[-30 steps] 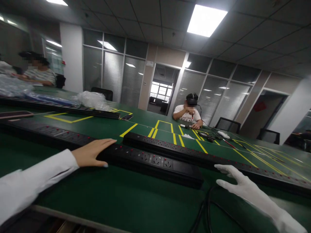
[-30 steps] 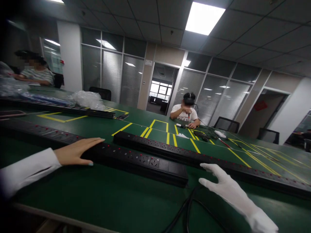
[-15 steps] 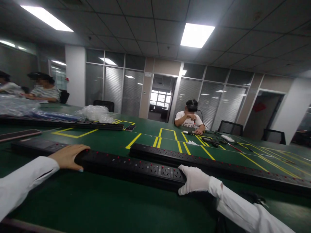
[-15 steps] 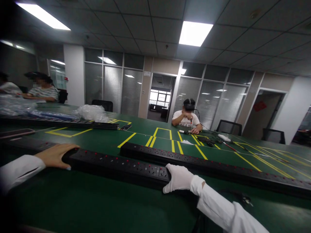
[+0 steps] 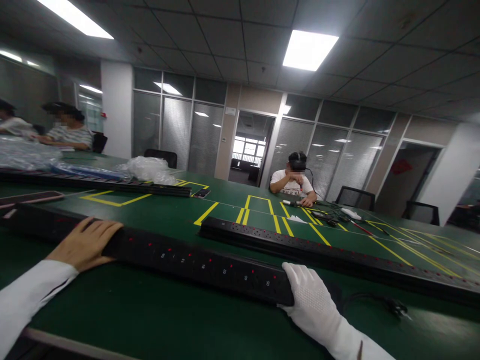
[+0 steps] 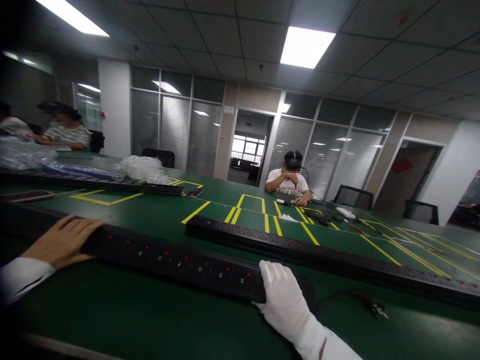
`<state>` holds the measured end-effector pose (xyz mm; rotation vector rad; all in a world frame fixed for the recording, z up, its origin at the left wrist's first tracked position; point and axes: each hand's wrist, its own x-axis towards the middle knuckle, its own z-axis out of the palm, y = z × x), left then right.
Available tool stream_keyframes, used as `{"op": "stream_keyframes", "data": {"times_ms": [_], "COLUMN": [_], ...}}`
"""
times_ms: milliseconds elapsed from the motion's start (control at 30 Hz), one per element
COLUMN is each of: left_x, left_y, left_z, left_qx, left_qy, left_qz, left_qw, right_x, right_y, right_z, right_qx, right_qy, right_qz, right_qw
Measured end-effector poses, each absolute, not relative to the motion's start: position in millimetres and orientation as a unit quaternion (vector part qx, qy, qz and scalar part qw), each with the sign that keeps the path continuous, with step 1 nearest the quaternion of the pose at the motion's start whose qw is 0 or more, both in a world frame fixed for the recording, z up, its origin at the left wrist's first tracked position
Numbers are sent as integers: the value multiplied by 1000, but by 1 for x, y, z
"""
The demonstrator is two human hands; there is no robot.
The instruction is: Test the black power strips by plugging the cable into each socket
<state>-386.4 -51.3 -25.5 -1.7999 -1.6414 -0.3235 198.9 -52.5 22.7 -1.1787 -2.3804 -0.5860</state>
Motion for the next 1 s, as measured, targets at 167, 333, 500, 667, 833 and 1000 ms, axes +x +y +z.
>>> {"op": "stream_keyframes", "data": {"times_ms": [167,333,500,667,833,1000], "left_x": [-369,-316,-263,-243,-248,-260], "left_y": [-41,-2,64,123,153,168], "left_z": [1,65,89,59,37,34], "left_qx": [-688,-711,-752,-771,-772,-788], "left_qy": [-629,-603,-567,-563,-577,-585], "left_qz": [-133,-115,-101,-90,-64,-24], "left_qw": [337,343,321,284,259,187], "right_x": [214,235,261,286,298,304], "right_y": [-39,-2,45,77,98,129], "right_z": [36,81,104,103,107,111], "right_qx": [-409,-457,-500,-502,-485,-512], "right_qy": [-846,-819,-792,-810,-842,-855], "right_qz": [-269,-293,-323,-293,-234,-79], "right_qw": [211,185,137,79,39,-3]}}
